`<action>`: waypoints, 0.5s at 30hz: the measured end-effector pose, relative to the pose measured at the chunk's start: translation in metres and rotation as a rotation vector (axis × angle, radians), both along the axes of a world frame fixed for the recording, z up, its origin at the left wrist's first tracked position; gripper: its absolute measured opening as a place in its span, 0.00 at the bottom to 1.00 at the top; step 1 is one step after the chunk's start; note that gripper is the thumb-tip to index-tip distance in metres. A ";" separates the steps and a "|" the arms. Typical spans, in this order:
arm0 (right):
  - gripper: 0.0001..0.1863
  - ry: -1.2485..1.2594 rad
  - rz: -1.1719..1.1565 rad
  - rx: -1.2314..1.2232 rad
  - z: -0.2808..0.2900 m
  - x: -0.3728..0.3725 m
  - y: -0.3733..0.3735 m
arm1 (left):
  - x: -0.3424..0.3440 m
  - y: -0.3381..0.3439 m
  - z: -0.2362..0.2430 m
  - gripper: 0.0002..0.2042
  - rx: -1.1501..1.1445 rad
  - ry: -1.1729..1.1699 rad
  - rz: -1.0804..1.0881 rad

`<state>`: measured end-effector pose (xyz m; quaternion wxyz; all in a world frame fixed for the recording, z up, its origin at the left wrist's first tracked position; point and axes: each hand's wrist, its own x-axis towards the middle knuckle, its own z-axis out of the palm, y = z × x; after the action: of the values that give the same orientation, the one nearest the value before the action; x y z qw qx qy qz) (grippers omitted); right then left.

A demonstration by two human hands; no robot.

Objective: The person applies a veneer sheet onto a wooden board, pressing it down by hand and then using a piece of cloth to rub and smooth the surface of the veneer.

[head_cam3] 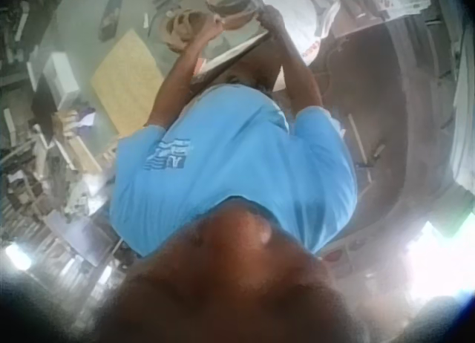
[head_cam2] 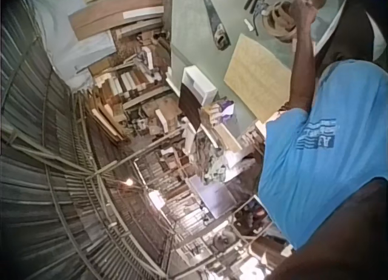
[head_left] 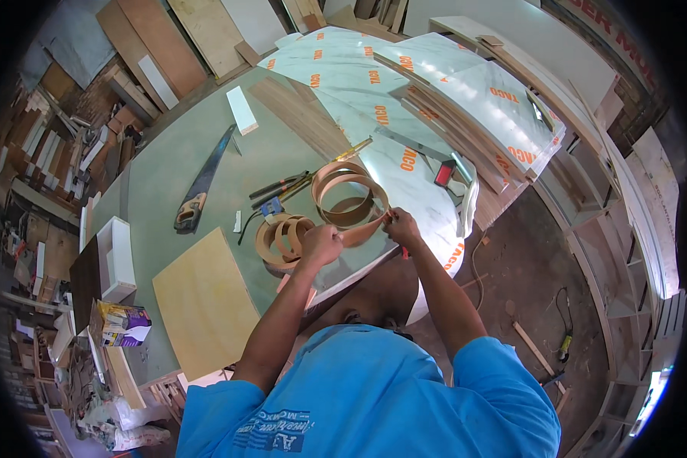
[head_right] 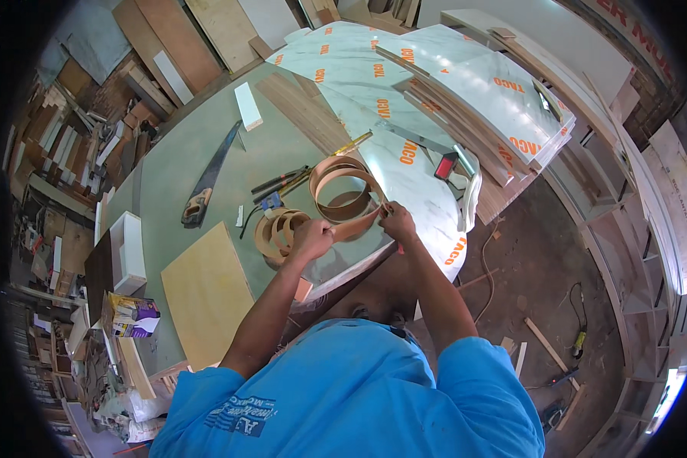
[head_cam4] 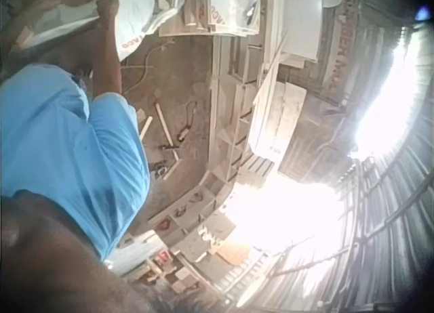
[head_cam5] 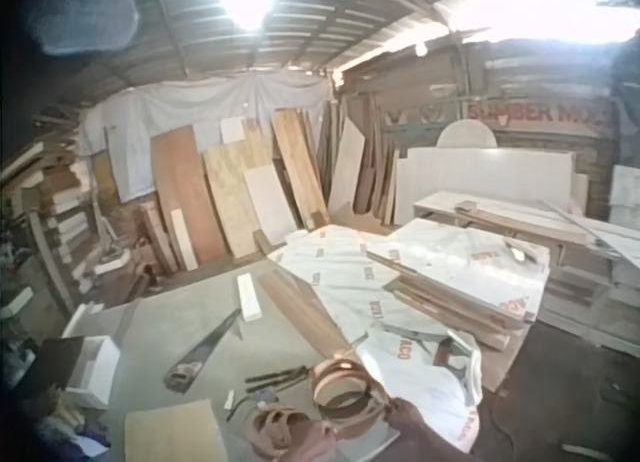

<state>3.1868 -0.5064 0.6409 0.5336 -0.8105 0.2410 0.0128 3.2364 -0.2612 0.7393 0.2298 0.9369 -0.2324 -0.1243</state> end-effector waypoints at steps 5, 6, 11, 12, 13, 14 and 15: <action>0.28 0.086 -0.181 -0.091 -0.025 -0.087 -0.018 | -0.003 -0.019 -0.002 0.13 -0.013 0.158 -0.061; 0.28 0.090 -0.186 -0.079 -0.018 -0.098 -0.008 | -0.003 -0.016 -0.006 0.13 -0.036 0.203 -0.070; 0.16 -0.036 -0.157 0.360 0.005 -0.149 0.026 | -0.011 -0.031 -0.015 0.12 -0.014 0.172 -0.200; 0.15 -0.060 -0.178 0.494 0.005 -0.151 0.032 | -0.015 -0.037 -0.015 0.12 -0.024 0.147 -0.245; 0.15 -0.059 -0.189 0.497 0.005 -0.150 0.038 | -0.020 -0.040 -0.019 0.12 -0.020 0.151 -0.254; 0.14 -0.106 -0.279 0.741 0.013 -0.144 0.042 | -0.024 -0.042 -0.025 0.11 -0.002 0.077 -0.283; 0.13 -0.154 -0.372 0.985 0.019 -0.138 0.045 | -0.028 -0.043 -0.027 0.11 0.015 0.006 -0.314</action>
<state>3.0484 -0.4612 0.6596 0.8605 -0.4061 0.3061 -0.0298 3.2083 -0.3040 0.7125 0.2010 0.8903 -0.3745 -0.1635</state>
